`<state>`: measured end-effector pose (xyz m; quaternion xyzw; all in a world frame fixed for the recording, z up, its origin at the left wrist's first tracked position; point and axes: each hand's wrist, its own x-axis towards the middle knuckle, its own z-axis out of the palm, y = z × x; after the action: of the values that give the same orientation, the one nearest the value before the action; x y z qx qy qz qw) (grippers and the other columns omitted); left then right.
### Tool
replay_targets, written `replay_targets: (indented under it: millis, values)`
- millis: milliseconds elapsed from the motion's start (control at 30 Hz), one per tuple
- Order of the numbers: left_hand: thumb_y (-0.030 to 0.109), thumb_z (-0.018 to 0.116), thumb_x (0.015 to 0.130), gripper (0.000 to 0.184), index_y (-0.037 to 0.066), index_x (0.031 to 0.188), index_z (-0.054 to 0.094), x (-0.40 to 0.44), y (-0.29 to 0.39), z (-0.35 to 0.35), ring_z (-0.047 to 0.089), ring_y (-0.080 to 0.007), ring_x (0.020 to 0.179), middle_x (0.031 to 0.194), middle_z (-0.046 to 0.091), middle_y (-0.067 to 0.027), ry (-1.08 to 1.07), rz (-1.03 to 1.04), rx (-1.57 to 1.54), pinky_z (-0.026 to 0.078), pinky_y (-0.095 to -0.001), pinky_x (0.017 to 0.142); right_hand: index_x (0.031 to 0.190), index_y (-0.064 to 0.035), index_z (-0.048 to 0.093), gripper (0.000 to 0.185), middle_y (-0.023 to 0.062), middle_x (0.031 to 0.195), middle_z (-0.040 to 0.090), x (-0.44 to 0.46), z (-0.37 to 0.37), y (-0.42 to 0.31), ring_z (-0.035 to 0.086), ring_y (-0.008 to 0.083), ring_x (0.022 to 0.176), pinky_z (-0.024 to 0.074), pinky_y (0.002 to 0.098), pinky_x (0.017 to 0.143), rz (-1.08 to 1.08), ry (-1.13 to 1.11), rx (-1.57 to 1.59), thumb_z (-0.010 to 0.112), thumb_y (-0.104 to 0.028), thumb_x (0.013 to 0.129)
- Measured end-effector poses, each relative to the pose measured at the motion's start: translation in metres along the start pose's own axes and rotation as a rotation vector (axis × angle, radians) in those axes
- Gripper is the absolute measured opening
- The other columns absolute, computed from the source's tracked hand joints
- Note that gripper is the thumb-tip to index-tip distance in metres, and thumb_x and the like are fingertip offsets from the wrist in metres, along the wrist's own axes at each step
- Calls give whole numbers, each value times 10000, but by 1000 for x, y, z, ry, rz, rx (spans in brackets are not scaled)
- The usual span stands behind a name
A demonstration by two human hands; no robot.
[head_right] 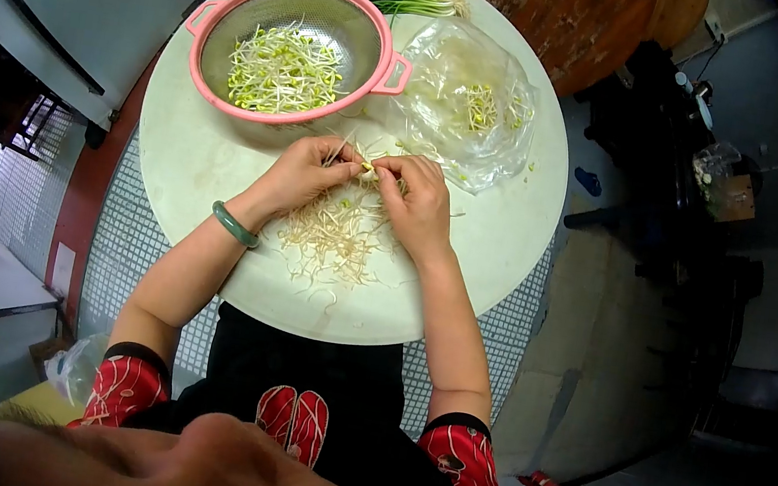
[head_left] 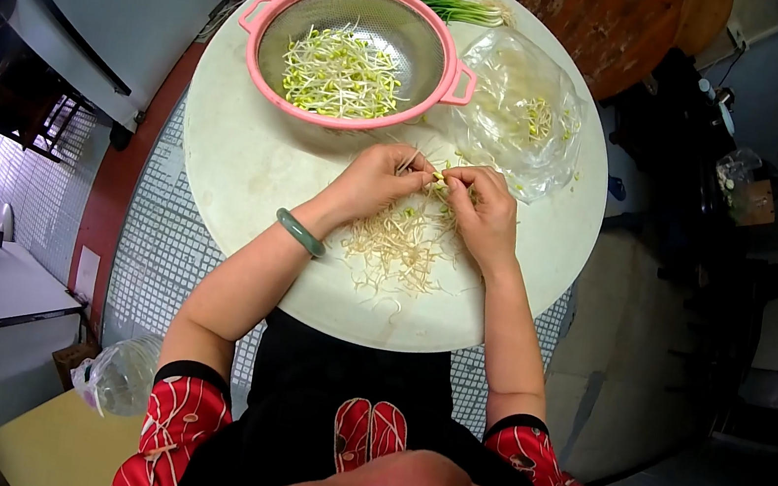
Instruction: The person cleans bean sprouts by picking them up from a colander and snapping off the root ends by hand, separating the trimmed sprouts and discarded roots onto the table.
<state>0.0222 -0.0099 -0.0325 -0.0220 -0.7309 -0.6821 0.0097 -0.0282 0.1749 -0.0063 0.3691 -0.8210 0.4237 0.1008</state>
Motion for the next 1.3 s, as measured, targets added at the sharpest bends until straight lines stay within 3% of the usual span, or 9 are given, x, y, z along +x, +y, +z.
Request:
replay_targets:
  millis: [233,633,733,767,867,1033,1133,1233,1300]
  values:
    - [152,591,939,150,18,989,637,0,8,-6,395,-14,541,758,571,24,-72,-251,-460,325,-165,471,907,-22,673,99,89,813,651,-3,1,10,601,222,745,471,329,695,144,-2,121,639,-102,860]
    - [120,531,968,131,24,1037,588,0,2,-8,409,-21,561,785,552,21,-191,-275,-721,323,-159,476,899,-18,679,126,78,817,640,-4,4,1,585,175,715,468,285,664,152,-60,231,674,-136,855]
    - [123,531,967,134,8,998,593,-10,32,-9,450,-32,610,841,588,-1,83,23,-389,379,-188,523,878,-6,671,135,89,802,638,-4,-1,13,586,182,707,470,288,666,192,-20,184,672,-139,857]
    - [83,537,954,128,-2,1026,601,-14,49,-14,510,-64,705,843,586,-6,174,267,-192,443,-241,607,871,-3,668,139,92,798,637,-2,-4,14,586,186,706,472,289,666,212,0,167,672,-142,857]
    - [-35,582,844,177,11,1013,609,-1,79,-47,594,-251,763,859,600,-117,534,735,655,475,-307,667,858,-5,666,141,89,800,640,-5,-6,18,589,194,710,477,296,665,224,21,121,672,-146,854]
    - [197,641,871,257,16,1051,614,27,41,-89,617,-321,849,1018,627,-163,454,534,1387,485,-411,731,853,-49,685,91,59,849,656,-1,-15,20,594,208,781,471,322,737,76,-109,48,695,-126,804]
    - [280,665,826,346,37,1066,607,30,48,-92,621,-350,850,1029,613,-170,308,215,1197,494,-438,742,844,-80,690,84,33,861,652,-3,-12,15,583,217,836,447,344,807,-210,-291,-2,708,-128,778]
    - [235,663,826,314,36,1062,605,35,82,-87,620,-363,876,1051,619,-160,179,-157,1133,496,-436,739,847,-82,689,92,20,873,647,-5,-7,9,573,211,867,434,344,828,-214,-373,-88,721,-133,778]
    - [189,653,830,246,36,1020,622,35,67,-83,623,-351,872,1007,631,-155,379,154,1139,494,-431,730,852,-78,688,98,18,868,644,-4,-6,10,569,204,860,434,338,819,-209,-371,-52,726,-130,778]
